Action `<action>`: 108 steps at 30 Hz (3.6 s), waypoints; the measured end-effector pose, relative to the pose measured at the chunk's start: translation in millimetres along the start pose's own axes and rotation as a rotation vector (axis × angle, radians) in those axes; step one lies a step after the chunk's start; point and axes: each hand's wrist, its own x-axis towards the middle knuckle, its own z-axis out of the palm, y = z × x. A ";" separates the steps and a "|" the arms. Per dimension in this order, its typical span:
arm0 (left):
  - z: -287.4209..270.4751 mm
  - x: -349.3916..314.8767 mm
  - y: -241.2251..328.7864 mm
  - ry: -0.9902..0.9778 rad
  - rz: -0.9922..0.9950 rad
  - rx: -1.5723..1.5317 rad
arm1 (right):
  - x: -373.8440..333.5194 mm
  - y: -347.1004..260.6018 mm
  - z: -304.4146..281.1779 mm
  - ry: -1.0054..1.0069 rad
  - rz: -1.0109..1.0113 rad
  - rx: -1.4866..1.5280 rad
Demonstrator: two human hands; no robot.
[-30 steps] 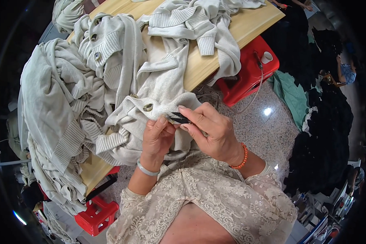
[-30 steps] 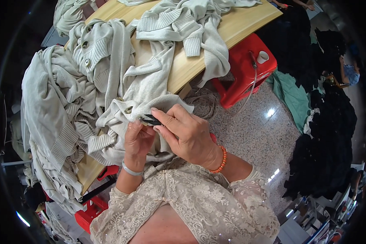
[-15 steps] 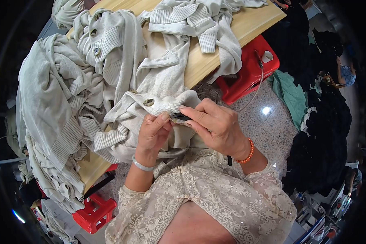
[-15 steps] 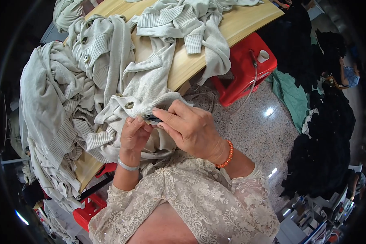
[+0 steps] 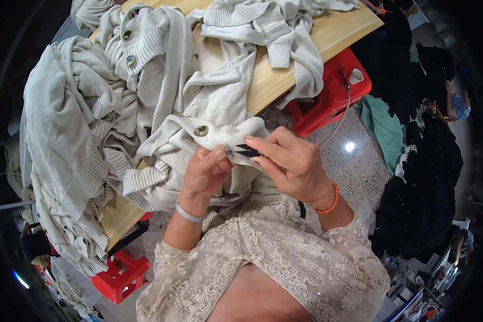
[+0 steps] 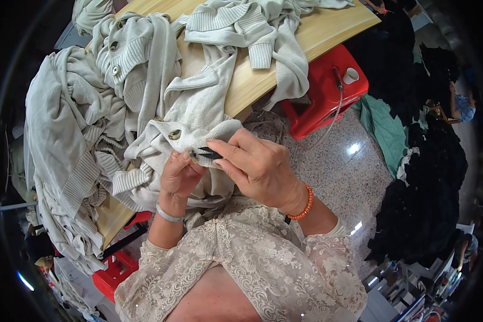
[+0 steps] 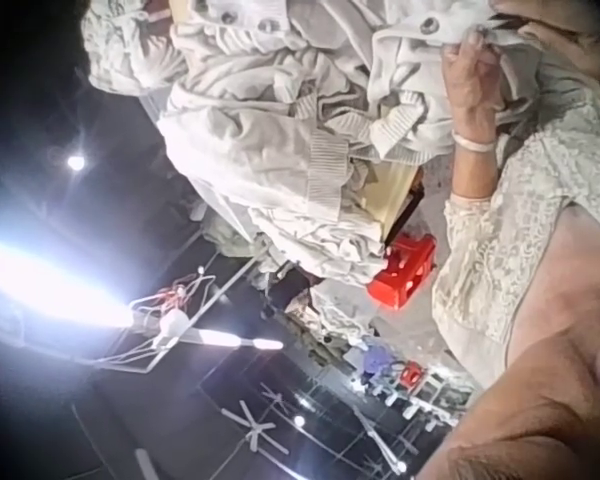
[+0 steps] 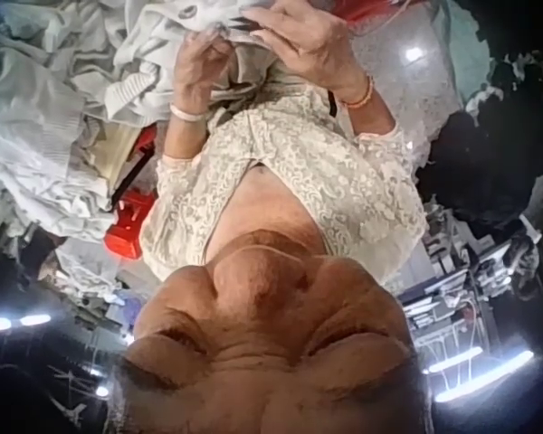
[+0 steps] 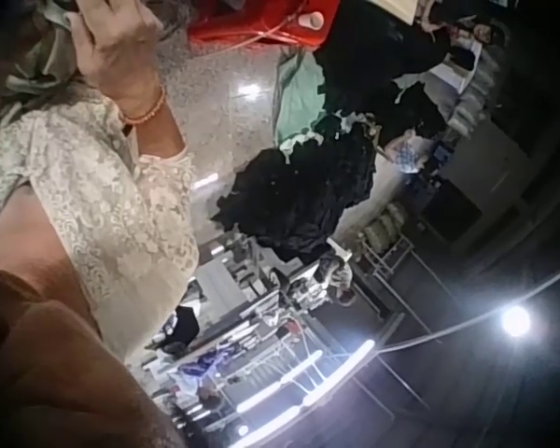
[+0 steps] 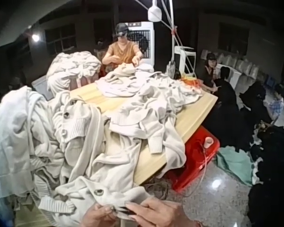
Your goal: Trimming loose threads and excess material from white knit sweaters using small thread snips.
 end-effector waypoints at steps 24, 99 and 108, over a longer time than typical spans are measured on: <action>-11.0 -0.5 -0.1 -0.014 -0.032 -0.018 | 1.4 4.4 1.1 -0.037 -0.060 -0.004; -40.4 -22.1 -43.6 0.030 0.119 0.810 | -11.7 20.6 74.6 -0.135 0.141 0.147; -35.6 -14.7 -52.1 0.051 0.288 1.049 | -17.6 36.3 62.7 -0.296 0.408 0.468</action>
